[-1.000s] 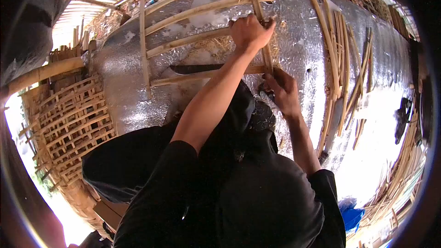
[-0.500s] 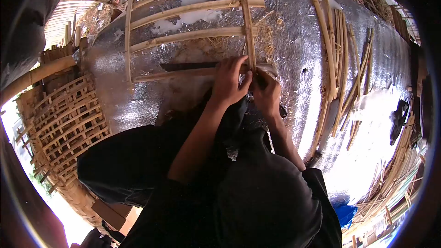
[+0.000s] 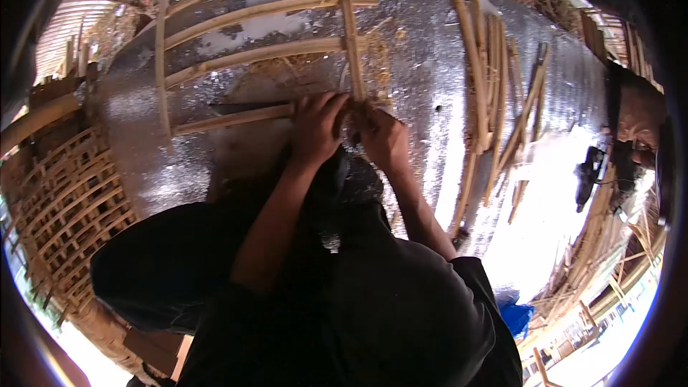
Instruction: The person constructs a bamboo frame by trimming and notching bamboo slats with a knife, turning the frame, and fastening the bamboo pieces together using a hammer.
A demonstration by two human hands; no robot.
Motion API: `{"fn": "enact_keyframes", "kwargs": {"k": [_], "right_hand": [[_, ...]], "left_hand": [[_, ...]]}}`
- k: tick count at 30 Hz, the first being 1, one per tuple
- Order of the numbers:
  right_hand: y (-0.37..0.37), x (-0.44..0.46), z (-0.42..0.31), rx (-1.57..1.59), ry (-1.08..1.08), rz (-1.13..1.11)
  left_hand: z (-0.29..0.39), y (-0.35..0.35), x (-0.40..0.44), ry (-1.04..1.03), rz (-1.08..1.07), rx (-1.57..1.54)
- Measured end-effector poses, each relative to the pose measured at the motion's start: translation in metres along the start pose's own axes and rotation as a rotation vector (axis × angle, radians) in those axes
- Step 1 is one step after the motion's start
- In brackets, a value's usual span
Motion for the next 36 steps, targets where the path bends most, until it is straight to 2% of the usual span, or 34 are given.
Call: {"fn": "enact_keyframes", "kwargs": {"k": [2, 5, 6, 7, 9, 10, 14, 15, 17, 18, 19, 21, 24, 27, 28, 29, 31, 34, 35, 36], "right_hand": [[-0.001, -0.002, 0.002, -0.027, -0.016, -0.022], [0.032, -0.023, -0.021, -0.191, 0.110, 0.120], [0.036, -0.034, -0.011, -0.188, 0.141, 0.061], [0.038, -0.044, -0.012, -0.307, 0.322, 0.058], [0.030, -0.062, 0.009, -0.461, 0.268, -0.085], [0.030, -0.068, 0.009, -0.473, 0.344, -0.046], [0.025, -0.074, 0.033, -0.472, 0.370, -0.222], [0.034, -0.070, 0.035, -0.423, 0.177, -0.218], [0.045, -0.066, 0.033, -0.303, -0.045, -0.290], [0.052, -0.062, 0.021, -0.313, -0.007, -0.281], [0.060, -0.057, -0.005, -0.318, 0.217, -0.168], [0.063, -0.043, -0.039, -0.338, 0.239, -0.223], [0.043, -0.028, -0.045, -0.486, 0.290, -0.310], [0.044, -0.031, -0.043, -0.366, 0.478, -0.299], [0.040, -0.028, -0.041, -0.436, 0.498, -0.284], [0.027, -0.016, -0.006, -0.647, 0.185, -0.402], [0.035, -0.011, -0.027, -0.485, 0.218, -0.347], [0.050, -0.025, -0.058, -0.175, 0.509, -0.212], [0.032, -0.019, -0.043, -0.463, 0.442, -0.304], [0.027, -0.011, -0.032, -0.438, 0.322, -0.349]], "left_hand": [[-0.001, -0.002, 0.000, 0.048, -0.043, 0.004], [0.006, 0.013, -0.004, -0.004, 0.041, 0.054], [-0.001, 0.009, -0.008, 0.007, 0.052, 0.028], [-0.003, 0.010, -0.009, 0.009, 0.065, 0.032], [-0.002, 0.010, -0.011, -0.002, 0.072, 0.025], [-0.005, 0.009, -0.013, -0.011, 0.124, 0.002], [-0.011, 0.002, -0.021, -0.011, 0.122, 0.010], [-0.011, 0.004, -0.019, -0.015, 0.130, 0.003], [-0.011, 0.003, -0.022, -0.015, 0.130, -0.002], [-0.012, 0.001, -0.023, -0.011, 0.122, 0.001], [-0.013, -0.001, -0.023, -0.007, 0.116, 0.004], [-0.013, -0.002, -0.024, -0.018, 0.154, 0.005], [-0.014, -0.006, -0.024, -0.028, 0.142, -0.024], [-0.019, -0.007, -0.021, -0.030, 0.129, -0.066], [-0.019, -0.008, -0.023, -0.019, 0.127, -0.081], [-0.017, -0.006, -0.027, -0.016, 0.126, -0.081], [-0.019, -0.005, -0.023, -0.030, 0.142, -0.075], [-0.021, -0.013, -0.022, -0.002, 0.127, -0.056], [-0.019, -0.013, -0.026, 0.000, 0.124, -0.053], [-0.018, -0.010, -0.022, -0.012, 0.122, -0.052]]}}
Point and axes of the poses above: each hand's wrist, its own x-axis towards the middle knuckle, its own y-axis out of the back of the hand, z = x × y, the point moved 9 cm from there along x, towards the middle knuckle, and after that the axes turned 1 degree about -x, right-handed, at the moved point
